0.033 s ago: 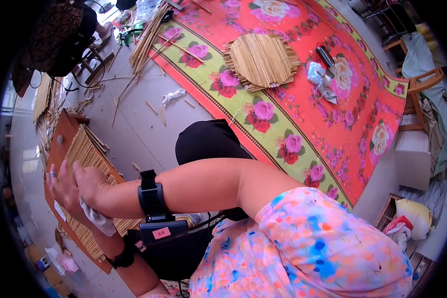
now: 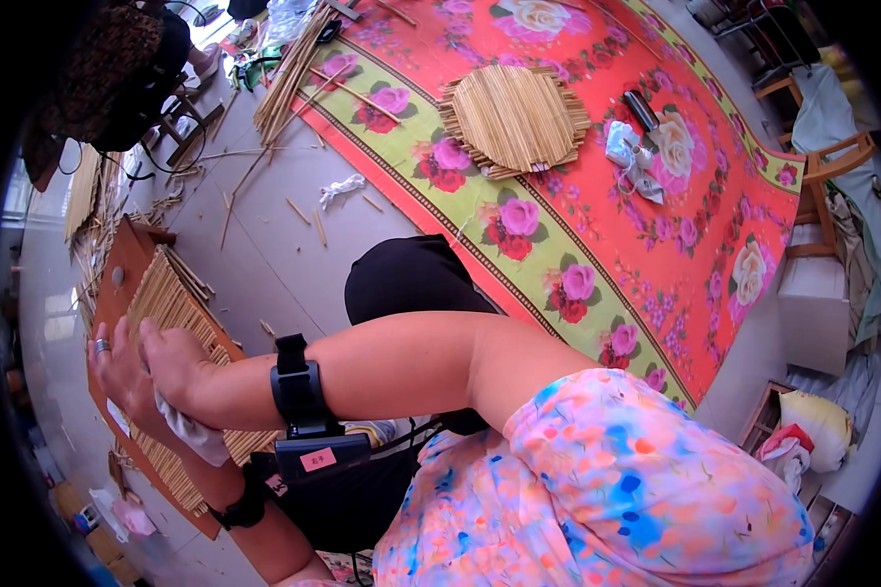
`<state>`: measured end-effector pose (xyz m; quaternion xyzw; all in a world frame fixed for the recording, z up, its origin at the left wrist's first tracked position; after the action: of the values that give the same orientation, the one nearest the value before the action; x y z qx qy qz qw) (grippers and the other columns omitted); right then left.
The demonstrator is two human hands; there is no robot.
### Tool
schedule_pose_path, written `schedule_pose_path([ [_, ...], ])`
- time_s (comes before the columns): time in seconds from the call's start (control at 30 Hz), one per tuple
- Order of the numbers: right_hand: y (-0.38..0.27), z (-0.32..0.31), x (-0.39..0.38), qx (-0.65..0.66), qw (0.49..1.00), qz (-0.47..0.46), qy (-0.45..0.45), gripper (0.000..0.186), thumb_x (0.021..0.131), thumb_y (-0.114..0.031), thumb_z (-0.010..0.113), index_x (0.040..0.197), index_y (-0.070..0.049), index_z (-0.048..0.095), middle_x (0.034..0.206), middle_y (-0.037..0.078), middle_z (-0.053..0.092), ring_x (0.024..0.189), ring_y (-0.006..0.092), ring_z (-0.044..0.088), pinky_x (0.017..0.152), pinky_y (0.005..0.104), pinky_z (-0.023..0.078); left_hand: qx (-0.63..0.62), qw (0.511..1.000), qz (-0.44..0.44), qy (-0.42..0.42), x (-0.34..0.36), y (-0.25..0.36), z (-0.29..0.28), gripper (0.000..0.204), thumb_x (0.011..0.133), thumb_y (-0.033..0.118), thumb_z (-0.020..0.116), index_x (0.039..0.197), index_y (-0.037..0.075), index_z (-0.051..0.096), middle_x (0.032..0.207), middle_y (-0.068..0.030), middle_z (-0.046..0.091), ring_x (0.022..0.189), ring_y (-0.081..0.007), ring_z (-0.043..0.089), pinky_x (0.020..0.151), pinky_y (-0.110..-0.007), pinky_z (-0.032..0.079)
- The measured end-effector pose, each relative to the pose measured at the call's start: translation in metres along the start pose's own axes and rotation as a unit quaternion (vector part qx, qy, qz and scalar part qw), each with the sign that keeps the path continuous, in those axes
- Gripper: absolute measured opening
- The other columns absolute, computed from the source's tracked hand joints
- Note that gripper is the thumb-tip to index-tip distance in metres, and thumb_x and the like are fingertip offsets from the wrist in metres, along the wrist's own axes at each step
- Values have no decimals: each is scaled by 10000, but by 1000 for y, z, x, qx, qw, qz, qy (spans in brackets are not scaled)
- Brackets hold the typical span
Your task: The person sits on the floor and weaves a bamboo mat by hand. They thread a string through the ends of the bamboo strips to secure them together, occasionally lifting the mat to inspect the work.
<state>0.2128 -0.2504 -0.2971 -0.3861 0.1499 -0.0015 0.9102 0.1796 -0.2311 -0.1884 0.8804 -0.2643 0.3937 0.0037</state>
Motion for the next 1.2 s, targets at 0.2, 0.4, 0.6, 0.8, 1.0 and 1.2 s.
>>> schedule_pose_path([
  [0.2, -18, 24, -1, 58, 990, -63, -116, 506, 986, -315, 333, 618, -12, 502, 578, 56, 492, 555, 155, 432, 581, 334, 392, -15, 993, 14, 117, 8, 14, -33, 315, 820, 47, 609, 1133, 83, 598, 1119, -70, 623, 1124, -270, 558, 961, -360, 445],
  [0.4, 4, 35, 19, 52, 988, -34, -143, 502, 983, -337, 345, 607, -37, 488, 562, 28, 475, 538, 127, 447, 563, 309, 400, -96, 991, -74, 61, 7, -2, -27, 372, 829, 38, 611, 1193, 84, 550, 1198, -77, 583, 1144, -263, 548, 959, -360, 451],
  [0.6, -37, 39, 29, 301, 932, -17, -203, 361, 978, -395, 367, 854, -87, 510, 767, 25, 533, 686, 118, 471, 662, 309, 418, -197, 973, -60, 103, 10, 6, -57, 360, 869, 105, 590, 1217, 64, 507, 1221, -141, 553, 1145, -280, 543, 935, -361, 470],
  [0.8, -84, 37, 15, 199, 927, -162, -274, 344, 965, -413, 399, 966, -86, 503, 890, 40, 545, 811, 114, 476, 740, 303, 421, -542, 775, -321, -51, -37, -68, 9, 359, 972, 295, 458, 1204, 24, 493, 1132, -106, 550, 1069, -182, 547, 920, -305, 437],
  [1.0, -68, 47, -15, -95, 926, -113, -348, 426, 953, -348, 427, 716, -24, 570, 715, 64, 584, 682, 121, 534, 624, 348, 449, -621, 602, -500, -45, -68, -51, 40, 443, 995, 299, 386, 1392, 113, 318, 1268, -68, 446, 1145, -169, 490, 918, -287, 425],
  [1.2, -68, 28, -5, -110, 955, -191, -199, 465, 951, -300, 424, 639, 27, 533, 562, 108, 535, 530, 186, 502, 542, 360, 425, -742, 446, -496, -69, -83, -52, 79, 390, 1007, 341, 330, 1311, 108, 401, 1159, -49, 502, 1074, -152, 520, 907, -299, 415],
])
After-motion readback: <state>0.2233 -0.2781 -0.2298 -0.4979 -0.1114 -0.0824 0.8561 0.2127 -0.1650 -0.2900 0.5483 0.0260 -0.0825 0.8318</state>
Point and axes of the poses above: each hand's wrist, its own x-axis towards the middle knuckle, its own z-axis out of the palm, y = z × x, the point moved 9 cm from there along x, towards the middle knuckle
